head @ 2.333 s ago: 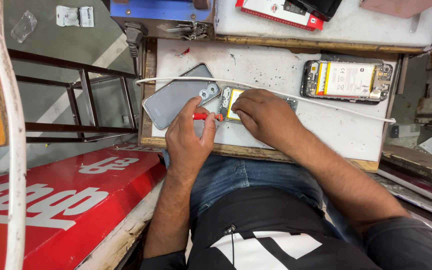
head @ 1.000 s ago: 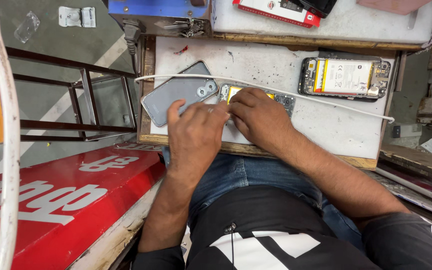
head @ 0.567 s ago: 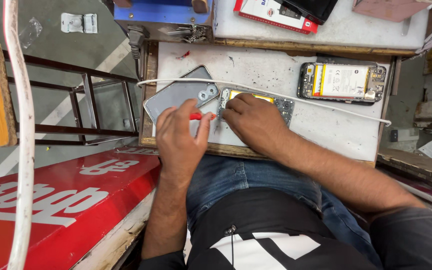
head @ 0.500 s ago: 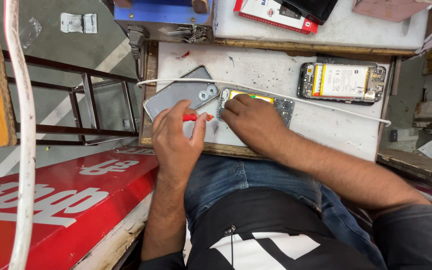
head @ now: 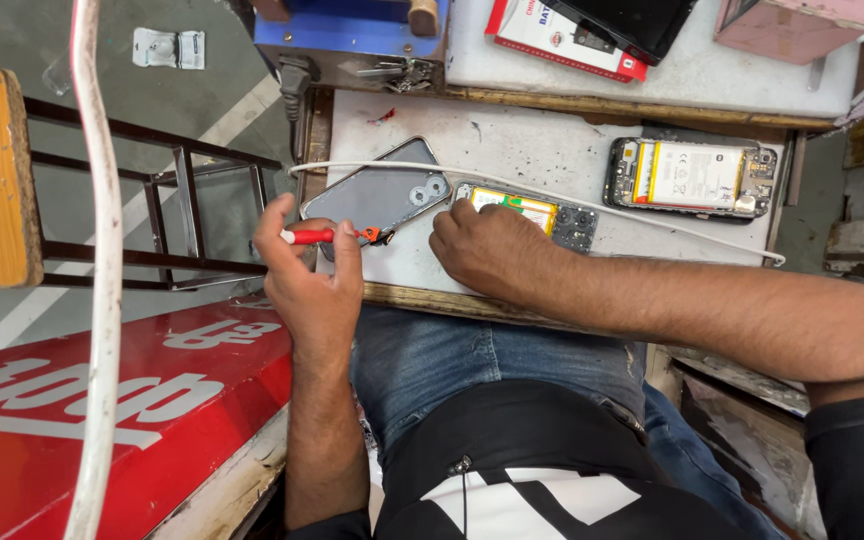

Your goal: The person removes a phone case from a smartphone, then uses a screwdriver to unscrew screws from the back of the device. The person continues to remove screws from the phone's internal frame.

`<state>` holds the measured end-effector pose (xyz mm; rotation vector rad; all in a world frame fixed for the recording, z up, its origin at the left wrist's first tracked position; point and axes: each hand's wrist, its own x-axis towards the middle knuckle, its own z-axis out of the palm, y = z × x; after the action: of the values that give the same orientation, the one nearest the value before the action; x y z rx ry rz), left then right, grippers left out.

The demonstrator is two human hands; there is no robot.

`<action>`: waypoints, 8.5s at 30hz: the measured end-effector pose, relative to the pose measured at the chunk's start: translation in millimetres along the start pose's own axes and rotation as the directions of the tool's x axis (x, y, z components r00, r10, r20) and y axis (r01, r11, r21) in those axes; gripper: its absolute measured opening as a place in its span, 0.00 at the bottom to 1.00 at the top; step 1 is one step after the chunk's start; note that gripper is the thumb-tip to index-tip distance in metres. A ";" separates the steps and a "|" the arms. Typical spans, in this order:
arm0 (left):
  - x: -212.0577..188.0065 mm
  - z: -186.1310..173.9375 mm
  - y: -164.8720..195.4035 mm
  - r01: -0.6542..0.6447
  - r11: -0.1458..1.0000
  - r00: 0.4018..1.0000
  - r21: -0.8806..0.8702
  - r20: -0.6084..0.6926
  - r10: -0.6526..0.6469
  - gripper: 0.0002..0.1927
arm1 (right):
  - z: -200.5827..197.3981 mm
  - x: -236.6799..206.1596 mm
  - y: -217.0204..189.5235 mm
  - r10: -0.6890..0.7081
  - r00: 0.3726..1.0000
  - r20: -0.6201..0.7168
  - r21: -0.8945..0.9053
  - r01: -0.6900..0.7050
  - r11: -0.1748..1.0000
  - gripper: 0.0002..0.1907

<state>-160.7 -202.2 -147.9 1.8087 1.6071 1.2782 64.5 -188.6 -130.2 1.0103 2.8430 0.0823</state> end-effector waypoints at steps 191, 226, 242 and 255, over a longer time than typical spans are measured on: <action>10.6 155.2 91.4 -0.459 0.831 0.712 -0.314 0.429 0.556 0.22 | 59.0 -152.6 -3.4 0.903 0.405 -0.146 0.874 -0.375 0.310 0.12; 21.2 166.3 111.7 -0.556 0.757 0.526 -0.343 0.560 0.640 0.25 | 74.2 -150.1 4.8 0.961 0.221 -0.165 0.854 -0.456 0.251 0.07; 27.2 167.3 121.6 -0.483 0.775 0.496 -0.407 0.602 0.626 0.23 | 61.4 -143.3 8.2 0.981 0.195 -0.007 0.846 -0.522 0.110 0.11; 28.2 168.1 119.4 -0.546 0.831 0.564 -0.109 0.685 0.461 0.18 | 55.1 -143.7 6.0 0.958 0.273 -0.082 0.858 -0.469 0.208 0.07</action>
<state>42.5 -162.0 -127.8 2.5308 0.7597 0.5211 186.2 -274.2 -170.2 3.1480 2.2721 -0.8319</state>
